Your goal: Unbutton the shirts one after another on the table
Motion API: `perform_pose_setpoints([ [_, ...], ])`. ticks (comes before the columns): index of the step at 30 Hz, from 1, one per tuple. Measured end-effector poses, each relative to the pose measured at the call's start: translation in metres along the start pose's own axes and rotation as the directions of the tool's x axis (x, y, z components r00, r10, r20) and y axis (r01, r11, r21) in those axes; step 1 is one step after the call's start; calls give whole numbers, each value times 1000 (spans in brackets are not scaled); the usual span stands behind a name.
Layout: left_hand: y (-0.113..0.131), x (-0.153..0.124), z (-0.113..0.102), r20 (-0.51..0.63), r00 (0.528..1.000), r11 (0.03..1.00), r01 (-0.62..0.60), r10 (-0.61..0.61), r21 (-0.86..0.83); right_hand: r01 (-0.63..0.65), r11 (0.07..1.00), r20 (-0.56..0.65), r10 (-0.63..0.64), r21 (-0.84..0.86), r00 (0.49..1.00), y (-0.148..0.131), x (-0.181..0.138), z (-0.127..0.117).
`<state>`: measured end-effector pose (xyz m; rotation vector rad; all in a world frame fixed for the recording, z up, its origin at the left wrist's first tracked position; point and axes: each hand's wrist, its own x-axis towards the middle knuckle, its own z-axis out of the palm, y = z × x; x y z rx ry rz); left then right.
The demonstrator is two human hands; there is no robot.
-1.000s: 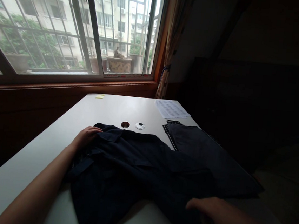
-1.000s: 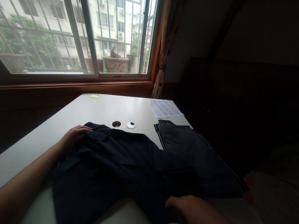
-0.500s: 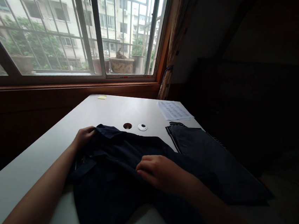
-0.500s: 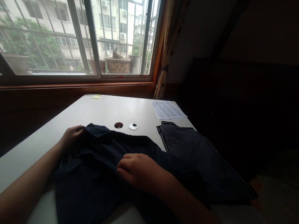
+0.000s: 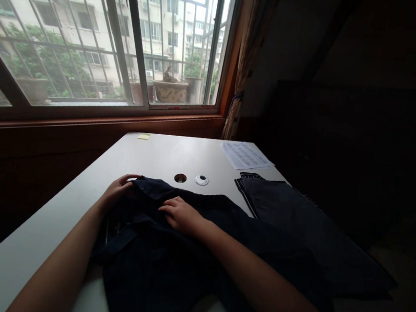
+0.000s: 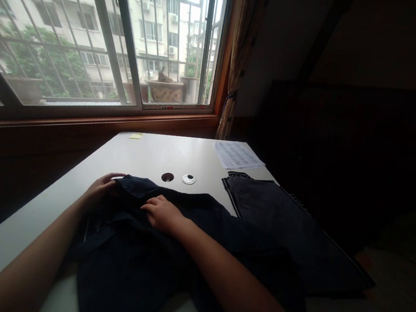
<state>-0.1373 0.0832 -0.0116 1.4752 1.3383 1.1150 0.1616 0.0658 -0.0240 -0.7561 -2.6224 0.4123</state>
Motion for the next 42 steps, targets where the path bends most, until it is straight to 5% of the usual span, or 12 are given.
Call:
perform_pose_setpoints([
  [11, 5, -7, -2, 47, 999, 972, -6, 17, -234, -182, 972, -64, 193, 152, 979, 16, -2, 5],
  [17, -5, -6, 3, -166, 959, 971, -217, 232, 103, -245, 941, -195, 292, 232, 936, 30, -2, 8],
  [20, -2, -11, 7, -181, 933, 935, -265, 311, 237, -246, 936, -230, 305, 254, 924, 33, -3, 10],
  [24, 14, -31, 10, 54, 933, 879, -354, 356, 319, -269, 918, -316, 358, 292, 878, 32, -5, 10],
  [28, 24, -65, 6, 432, 846, 744, -501, 312, 442, -233, 926, -383, 340, 298, 859, 31, -6, 10],
  [34, 15, -98, -10, 439, 865, 748, -455, 242, 484, -184, 948, -432, 284, 259, 856, 30, -8, 10],
  [42, 5, -89, -10, 487, 823, 651, -545, 294, 528, -127, 974, -490, 206, 190, 847, 20, -12, 2],
])
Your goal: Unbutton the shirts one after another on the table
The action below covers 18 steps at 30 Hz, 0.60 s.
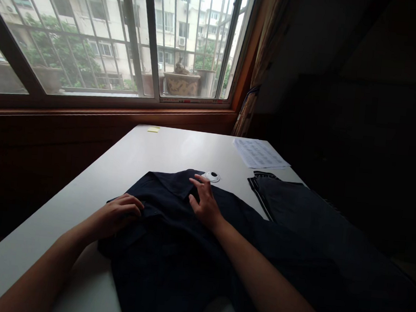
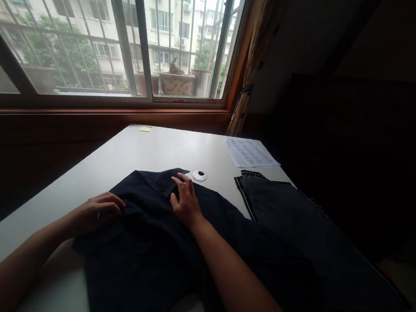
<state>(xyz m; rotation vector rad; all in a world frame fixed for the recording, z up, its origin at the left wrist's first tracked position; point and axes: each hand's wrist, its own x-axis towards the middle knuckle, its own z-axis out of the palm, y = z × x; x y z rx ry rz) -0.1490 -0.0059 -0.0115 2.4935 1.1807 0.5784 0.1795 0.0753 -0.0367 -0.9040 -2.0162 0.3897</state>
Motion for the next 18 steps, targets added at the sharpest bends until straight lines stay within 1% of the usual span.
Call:
perform_pose_setpoints([
  [2, -4, 0, 1, -14, 1000, 1000, -12, 12, -14, 20, 1000, -17, -20, -10, 1000, -3, 1, -1],
  [5, -5, 0, 0, -47, 999, 998, 0, -3, -62, 70, 997, -36, -71, -19, 997, -6, 1, -1],
  [8, 0, 1, -5, -66, 998, 992, 6, -14, -126, 153, 988, -27, -153, 3, 988, -13, 2, -4],
  [10, 5, 3, -9, -61, 998, 984, 9, -20, -176, 212, 977, -7, -212, 38, 977, -22, 4, -7],
  [13, 12, 5, -12, -50, 998, 969, 34, -48, -245, 254, 959, 45, -261, 125, 964, -45, 9, -11],
  [16, 19, 7, -12, -29, 996, 952, 70, -82, -299, 224, 954, 138, -254, 201, 957, -72, 9, -8],
  [18, 25, 9, -10, -9, 995, 938, 93, -102, -334, 189, 960, 217, -234, 207, 948, -86, 5, -1],
])
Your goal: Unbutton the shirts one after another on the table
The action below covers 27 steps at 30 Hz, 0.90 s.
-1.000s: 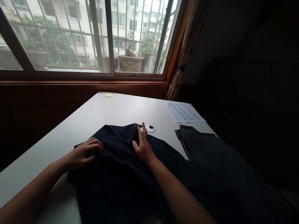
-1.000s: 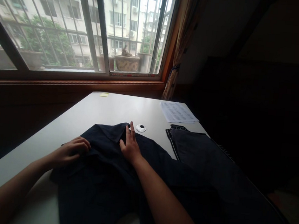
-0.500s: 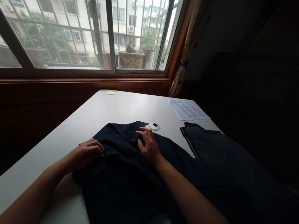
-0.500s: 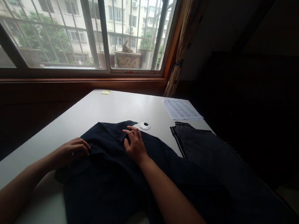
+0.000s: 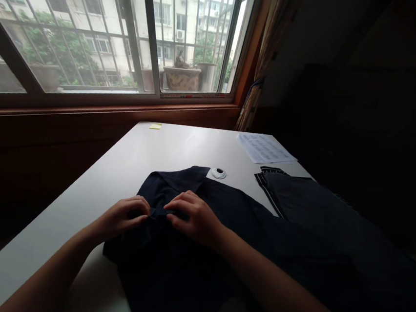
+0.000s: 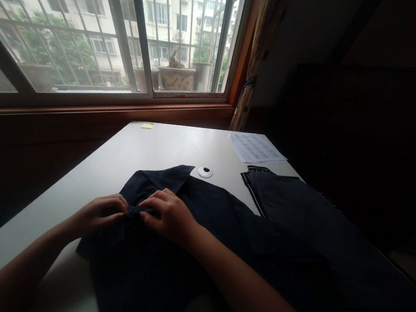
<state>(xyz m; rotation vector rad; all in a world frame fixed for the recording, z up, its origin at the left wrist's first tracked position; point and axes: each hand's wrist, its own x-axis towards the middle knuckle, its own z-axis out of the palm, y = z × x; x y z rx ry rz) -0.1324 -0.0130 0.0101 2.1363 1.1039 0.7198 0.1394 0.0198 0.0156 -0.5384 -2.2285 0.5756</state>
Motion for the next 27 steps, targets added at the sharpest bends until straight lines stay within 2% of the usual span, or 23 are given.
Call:
perform_pose_setpoints([
  [3, 8, 2, 7, 8, 998, 997, 64, -63, -31, -72, 997, 68, 72, -13, 995, -8, -4, 21],
  [7, 14, 5, 15, 4, 988, 988, 157, -157, -8, -182, 983, 64, 181, 10, 981, 0, -12, 38],
  [11, 15, 7, 17, -3, 972, 972, 233, -233, -26, -255, 963, 72, 249, 91, 966, 7, -13, 39],
  [19, 16, 10, 22, 23, 951, 946, 309, -308, -97, -346, 912, 131, 323, 222, 937, 12, -9, 36],
  [27, 14, 11, 24, 41, 958, 957, 285, -283, -51, -407, 874, 129, 386, 266, 913, 14, -9, 38],
])
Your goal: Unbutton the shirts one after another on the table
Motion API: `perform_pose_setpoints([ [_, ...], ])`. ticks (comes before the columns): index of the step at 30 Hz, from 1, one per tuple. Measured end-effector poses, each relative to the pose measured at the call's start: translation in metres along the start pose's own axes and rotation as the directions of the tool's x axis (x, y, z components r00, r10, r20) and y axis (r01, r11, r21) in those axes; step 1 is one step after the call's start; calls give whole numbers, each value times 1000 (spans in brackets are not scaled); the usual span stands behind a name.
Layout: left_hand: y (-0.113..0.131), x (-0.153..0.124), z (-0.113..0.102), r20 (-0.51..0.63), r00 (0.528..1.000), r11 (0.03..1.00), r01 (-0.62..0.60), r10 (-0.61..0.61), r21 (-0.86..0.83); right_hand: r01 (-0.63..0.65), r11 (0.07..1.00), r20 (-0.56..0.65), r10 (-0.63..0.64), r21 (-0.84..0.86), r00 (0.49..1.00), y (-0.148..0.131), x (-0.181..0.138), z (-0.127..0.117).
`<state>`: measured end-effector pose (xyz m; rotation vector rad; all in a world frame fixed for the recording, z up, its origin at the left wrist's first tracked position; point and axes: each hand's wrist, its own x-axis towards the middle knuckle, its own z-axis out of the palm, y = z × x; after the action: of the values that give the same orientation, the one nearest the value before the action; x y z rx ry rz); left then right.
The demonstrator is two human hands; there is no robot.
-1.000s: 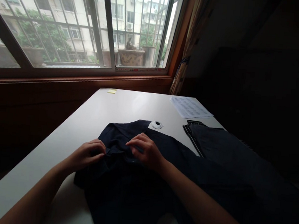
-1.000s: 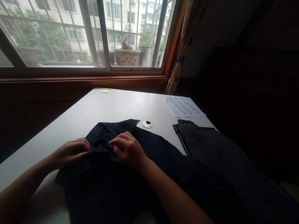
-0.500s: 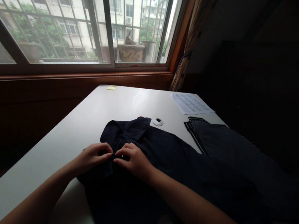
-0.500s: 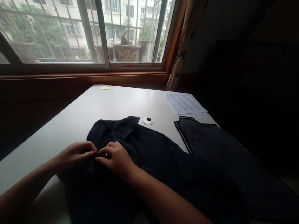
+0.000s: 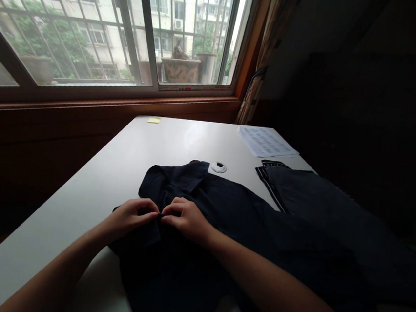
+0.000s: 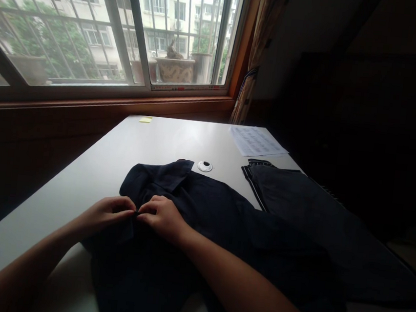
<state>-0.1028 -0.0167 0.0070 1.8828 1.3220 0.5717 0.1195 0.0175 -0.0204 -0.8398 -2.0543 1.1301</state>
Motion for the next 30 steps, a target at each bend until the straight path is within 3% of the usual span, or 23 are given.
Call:
perform_pose_setpoints([
  [11, 2, 0, 2, -22, 993, 990, -112, 114, 90, -40, 998, -32, 39, -45, 999, -1, 1, 3],
  [30, -2, -2, 1, 7, 988, 975, -154, 155, 158, 1, 996, -47, -5, -94, 999, 0, -1, 3],
])
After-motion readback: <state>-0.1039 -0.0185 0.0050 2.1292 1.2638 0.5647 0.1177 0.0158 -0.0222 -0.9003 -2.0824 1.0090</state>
